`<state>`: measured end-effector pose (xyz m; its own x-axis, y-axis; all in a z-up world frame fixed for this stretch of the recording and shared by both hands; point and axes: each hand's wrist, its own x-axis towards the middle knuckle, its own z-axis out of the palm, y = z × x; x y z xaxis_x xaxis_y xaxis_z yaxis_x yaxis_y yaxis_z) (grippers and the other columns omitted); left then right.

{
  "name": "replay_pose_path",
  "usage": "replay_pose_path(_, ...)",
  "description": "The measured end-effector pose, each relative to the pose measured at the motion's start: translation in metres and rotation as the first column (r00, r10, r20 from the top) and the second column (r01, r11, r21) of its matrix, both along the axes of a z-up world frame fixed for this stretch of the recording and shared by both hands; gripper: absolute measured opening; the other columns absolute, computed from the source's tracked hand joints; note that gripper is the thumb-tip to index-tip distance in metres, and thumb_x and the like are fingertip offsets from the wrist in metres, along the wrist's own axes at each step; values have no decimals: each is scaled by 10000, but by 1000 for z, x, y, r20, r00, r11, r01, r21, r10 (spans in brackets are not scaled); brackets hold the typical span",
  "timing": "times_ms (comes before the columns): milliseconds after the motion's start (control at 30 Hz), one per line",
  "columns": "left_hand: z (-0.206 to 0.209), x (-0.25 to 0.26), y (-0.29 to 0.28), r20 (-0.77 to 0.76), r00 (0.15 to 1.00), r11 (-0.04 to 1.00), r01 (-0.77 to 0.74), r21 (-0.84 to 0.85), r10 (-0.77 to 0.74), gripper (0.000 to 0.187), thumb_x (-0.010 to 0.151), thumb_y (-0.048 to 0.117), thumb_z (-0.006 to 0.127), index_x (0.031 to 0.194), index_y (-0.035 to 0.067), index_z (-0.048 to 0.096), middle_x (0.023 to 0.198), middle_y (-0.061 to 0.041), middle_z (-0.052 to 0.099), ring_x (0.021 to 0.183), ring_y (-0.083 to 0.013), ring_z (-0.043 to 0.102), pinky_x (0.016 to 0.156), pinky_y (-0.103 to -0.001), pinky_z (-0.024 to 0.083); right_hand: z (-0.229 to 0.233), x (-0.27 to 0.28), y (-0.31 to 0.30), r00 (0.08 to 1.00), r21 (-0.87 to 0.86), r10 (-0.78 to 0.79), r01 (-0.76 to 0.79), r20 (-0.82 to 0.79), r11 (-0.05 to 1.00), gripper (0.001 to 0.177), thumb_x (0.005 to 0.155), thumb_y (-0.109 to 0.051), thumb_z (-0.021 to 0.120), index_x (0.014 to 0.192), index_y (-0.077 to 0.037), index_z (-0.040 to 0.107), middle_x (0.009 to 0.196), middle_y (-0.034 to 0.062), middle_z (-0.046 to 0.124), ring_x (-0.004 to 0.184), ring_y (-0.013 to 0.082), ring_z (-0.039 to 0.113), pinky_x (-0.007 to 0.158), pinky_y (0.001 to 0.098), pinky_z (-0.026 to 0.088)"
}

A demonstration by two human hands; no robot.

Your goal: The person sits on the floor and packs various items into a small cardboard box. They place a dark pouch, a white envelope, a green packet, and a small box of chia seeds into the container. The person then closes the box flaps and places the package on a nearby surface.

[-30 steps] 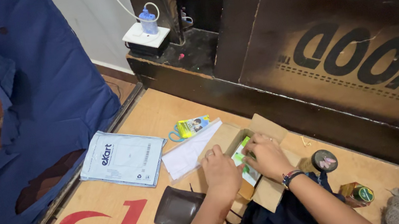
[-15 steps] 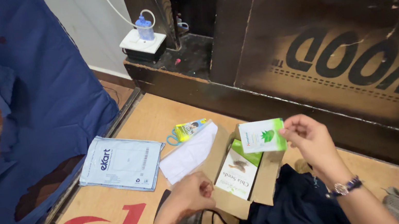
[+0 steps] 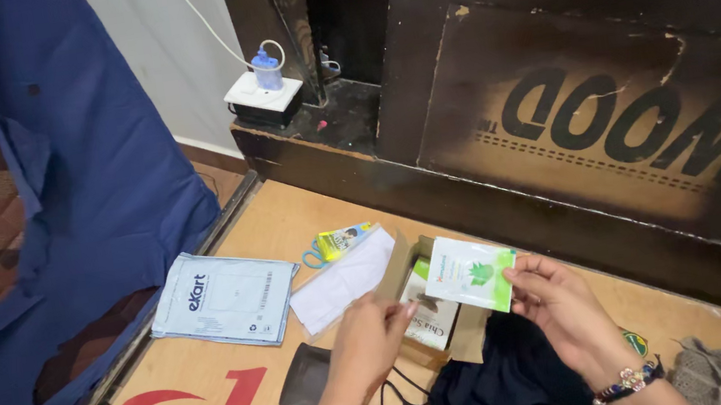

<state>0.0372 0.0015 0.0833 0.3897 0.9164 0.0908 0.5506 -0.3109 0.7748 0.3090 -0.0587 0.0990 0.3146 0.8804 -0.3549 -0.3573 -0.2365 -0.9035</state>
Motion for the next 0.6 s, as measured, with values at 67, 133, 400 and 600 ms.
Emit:
replay_pose_path(67, 21, 9, -8, 158, 987, 999, -28, 27, 23, 295, 974, 295, 683, 895, 76, 864, 785, -165, 657, 810, -324, 623, 719, -407, 474, 2, -2, -5, 999, -24, 11, -12, -34, 1000, 72, 946, -129, 671, 988, -72, 657, 863, -2, 661, 742, 90, 598, 653, 258, 480)
replay_pose_path(133, 35, 19, -10, 328, 943, 974, 26, -225, 51, 313, 976, 305, 692, 881, 22, 787, 772, -160, 654, 755, -305, 608, 680, -382, 469, 4, -5, -8, 998, -27, 14, -16, -55, 1000, 78, 946, -136, 662, 994, -74, 663, 859, -7, 658, 742, 87, 593, 654, 258, 480)
replay_pose_path(400, 52, 15, -14, 391, 918, 998, -57, -23, 62, 301, 990, 227, 605, 833, -4, 718, 801, -137, 612, 716, -290, 621, 666, -372, 475, 20, 11, -26, 713, -245, 282, -159, 641, 957, 541, 844, -405, 707, 1251, -56, 629, 1096, 163, 756, 965, 262, 719, 818, 359, 570)
replay_pose_path(600, 58, 6, -8, 396, 911, 979, -172, 106, 117, 279, 1016, 215, 579, 871, -20, 622, 850, -166, 578, 790, -343, 617, 704, -423, 478, -27, 34, -62, -43, -680, 681, -118, 731, 724, 961, 682, -467, 873, 1474, -136, 442, 1237, 178, 652, 1149, 336, 682, 980, 399, 551)
